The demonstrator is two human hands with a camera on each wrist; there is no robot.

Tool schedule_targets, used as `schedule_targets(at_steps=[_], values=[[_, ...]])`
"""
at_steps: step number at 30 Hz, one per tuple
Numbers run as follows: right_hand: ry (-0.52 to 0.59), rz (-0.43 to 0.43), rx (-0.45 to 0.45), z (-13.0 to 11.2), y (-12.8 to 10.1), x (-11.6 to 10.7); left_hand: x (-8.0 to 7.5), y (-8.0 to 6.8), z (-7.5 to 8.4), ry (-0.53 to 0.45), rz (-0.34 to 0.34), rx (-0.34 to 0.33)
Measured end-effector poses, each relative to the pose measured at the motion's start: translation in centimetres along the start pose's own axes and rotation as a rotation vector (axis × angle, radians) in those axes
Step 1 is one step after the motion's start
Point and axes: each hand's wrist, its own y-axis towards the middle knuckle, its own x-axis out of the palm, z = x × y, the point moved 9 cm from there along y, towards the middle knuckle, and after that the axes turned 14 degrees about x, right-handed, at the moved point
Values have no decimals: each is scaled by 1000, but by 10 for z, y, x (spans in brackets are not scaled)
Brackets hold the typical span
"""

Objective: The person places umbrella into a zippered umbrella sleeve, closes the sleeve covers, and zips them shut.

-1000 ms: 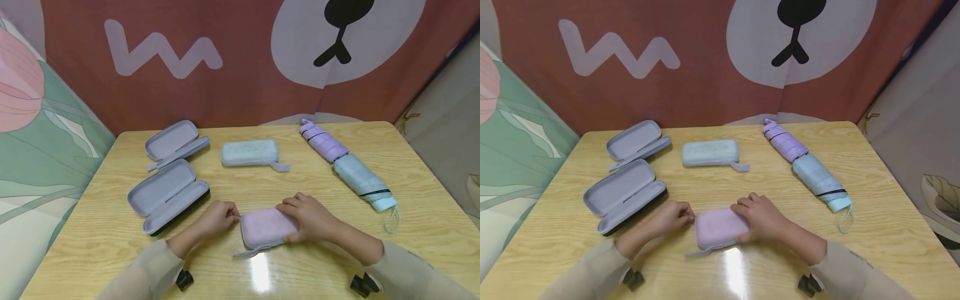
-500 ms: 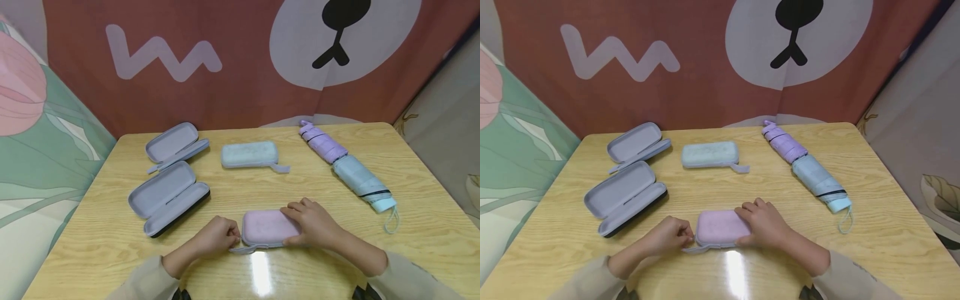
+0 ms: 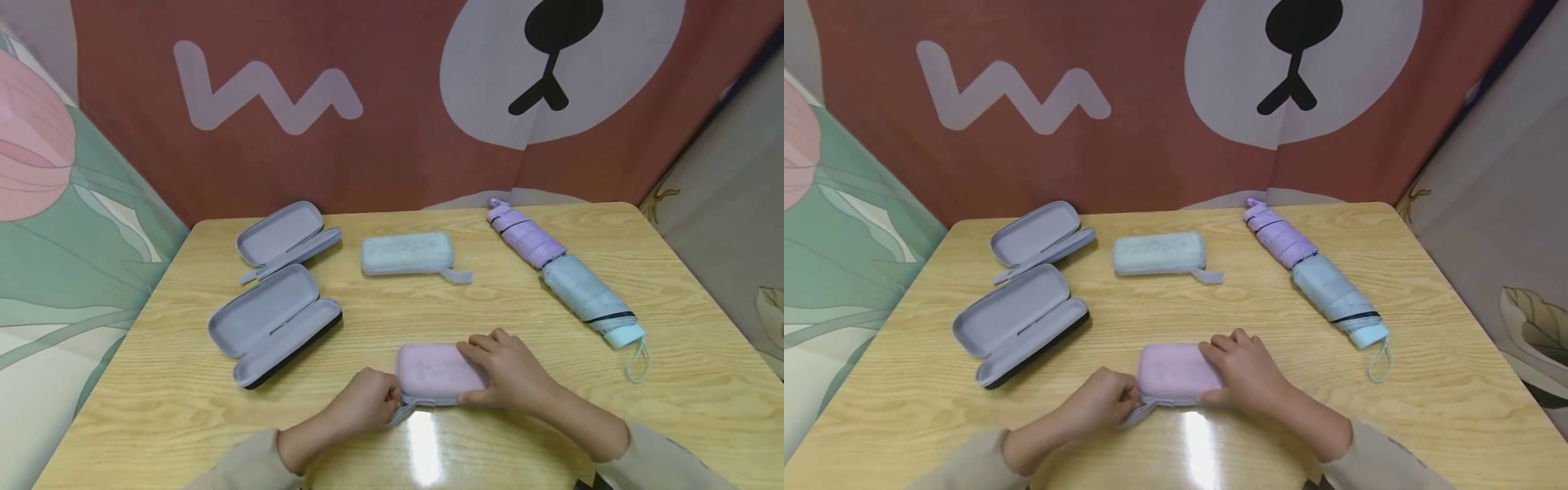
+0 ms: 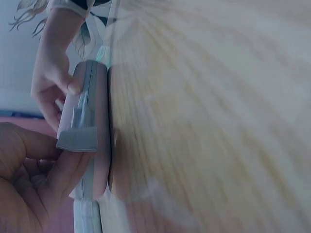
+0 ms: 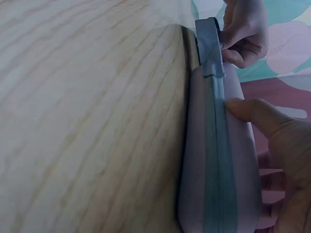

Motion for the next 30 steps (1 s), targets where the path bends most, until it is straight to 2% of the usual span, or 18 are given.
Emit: schedule_targets(at_steps=[6, 10, 12, 15, 18, 20, 24, 30], values=[[-5, -43, -1, -3, 0, 0, 2, 1, 7, 77, -6, 0], [29, -81, -33, -3, 1, 1, 3, 3, 4, 75, -48, -1], [58, -118, -53, 0, 3, 2, 5, 3, 1, 53, -87, -12], [125, -201, -64, 6, 5, 4, 6, 2, -5, -31, -143, -42], [213, -288, -60, 15, 8, 5, 0, -1, -11, -122, -153, -83], [263, -338, -48, 23, 9, 6, -7, -1, -16, -146, -136, -94], [320, -401, -15, 39, 11, 8, -27, -1, -25, -117, -81, -116], [373, -424, 37, 61, 13, 9, -55, -6, -42, -36, 34, -209]])
